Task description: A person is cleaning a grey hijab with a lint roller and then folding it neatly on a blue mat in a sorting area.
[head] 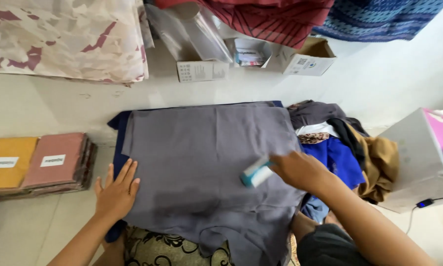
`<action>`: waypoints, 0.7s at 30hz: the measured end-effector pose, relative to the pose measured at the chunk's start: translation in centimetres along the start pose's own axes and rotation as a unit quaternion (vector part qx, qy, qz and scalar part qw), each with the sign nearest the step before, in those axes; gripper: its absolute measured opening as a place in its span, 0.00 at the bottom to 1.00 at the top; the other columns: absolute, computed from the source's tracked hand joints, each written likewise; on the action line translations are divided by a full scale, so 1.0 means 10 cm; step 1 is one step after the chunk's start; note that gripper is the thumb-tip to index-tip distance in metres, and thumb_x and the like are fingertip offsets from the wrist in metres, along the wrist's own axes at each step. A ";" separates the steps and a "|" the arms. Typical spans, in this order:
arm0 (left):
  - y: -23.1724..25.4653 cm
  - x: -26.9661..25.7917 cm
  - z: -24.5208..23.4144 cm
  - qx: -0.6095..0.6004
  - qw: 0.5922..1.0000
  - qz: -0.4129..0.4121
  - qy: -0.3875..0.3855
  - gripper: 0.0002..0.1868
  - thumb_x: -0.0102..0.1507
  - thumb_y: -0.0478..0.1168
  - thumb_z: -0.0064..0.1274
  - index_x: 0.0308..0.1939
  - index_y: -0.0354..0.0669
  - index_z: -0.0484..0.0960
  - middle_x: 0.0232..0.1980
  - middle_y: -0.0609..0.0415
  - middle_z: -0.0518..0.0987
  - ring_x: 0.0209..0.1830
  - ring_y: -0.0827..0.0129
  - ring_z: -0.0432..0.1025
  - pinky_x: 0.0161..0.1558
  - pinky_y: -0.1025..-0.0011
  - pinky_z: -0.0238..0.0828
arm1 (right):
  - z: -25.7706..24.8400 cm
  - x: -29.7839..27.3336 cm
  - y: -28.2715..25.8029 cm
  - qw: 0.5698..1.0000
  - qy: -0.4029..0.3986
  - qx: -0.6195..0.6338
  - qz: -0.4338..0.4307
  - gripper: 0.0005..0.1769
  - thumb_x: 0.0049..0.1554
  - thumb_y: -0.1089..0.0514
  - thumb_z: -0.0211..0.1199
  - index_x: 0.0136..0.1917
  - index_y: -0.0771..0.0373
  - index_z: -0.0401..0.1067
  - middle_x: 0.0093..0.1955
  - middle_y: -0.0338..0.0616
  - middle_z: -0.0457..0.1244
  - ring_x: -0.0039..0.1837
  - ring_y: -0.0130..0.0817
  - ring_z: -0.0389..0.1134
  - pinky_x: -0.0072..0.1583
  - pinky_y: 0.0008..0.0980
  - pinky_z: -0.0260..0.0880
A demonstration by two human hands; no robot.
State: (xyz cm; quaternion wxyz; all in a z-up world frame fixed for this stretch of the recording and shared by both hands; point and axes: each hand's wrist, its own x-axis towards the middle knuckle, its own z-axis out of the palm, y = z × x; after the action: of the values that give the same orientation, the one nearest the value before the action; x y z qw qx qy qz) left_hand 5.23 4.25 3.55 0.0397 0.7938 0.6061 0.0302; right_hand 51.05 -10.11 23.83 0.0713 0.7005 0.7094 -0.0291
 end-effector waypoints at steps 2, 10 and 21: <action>-0.02 -0.01 0.04 0.011 1.000 0.003 0.014 0.35 0.68 0.65 0.17 0.80 0.70 0.47 0.83 0.77 0.47 0.84 0.55 0.39 0.75 0.37 0.37 | -0.10 -0.30 0.08 0.993 -0.101 -0.008 0.060 0.16 0.64 0.43 0.50 0.56 0.48 0.73 0.42 0.42 0.73 0.43 0.45 0.75 0.46 0.44 0.73; -0.01 0.03 0.05 0.019 1.000 -0.004 0.003 0.35 0.68 0.66 0.15 0.80 0.70 0.46 0.83 0.79 0.45 0.84 0.55 0.39 0.75 0.38 0.36 | 0.53 0.59 0.44 0.988 0.120 -0.073 0.060 0.18 0.65 0.49 0.47 0.62 0.60 0.63 0.33 0.50 0.69 0.32 0.50 0.72 0.34 0.48 0.72; -0.05 0.05 0.05 0.036 0.999 -0.002 -0.010 0.35 0.68 0.65 0.13 0.80 0.71 0.44 0.84 0.79 0.44 0.84 0.56 0.39 0.74 0.39 0.35 | 0.50 1.53 0.55 0.987 0.130 0.027 0.093 0.21 0.68 0.48 0.48 0.67 0.62 0.63 0.42 0.55 0.70 0.40 0.51 0.74 0.44 0.49 0.76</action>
State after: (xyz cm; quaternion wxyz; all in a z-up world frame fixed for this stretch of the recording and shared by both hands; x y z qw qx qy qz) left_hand 4.93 4.86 3.04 0.0170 0.7938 0.6080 0.0005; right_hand 56.74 4.38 17.01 -0.0383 0.7632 0.6431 0.0496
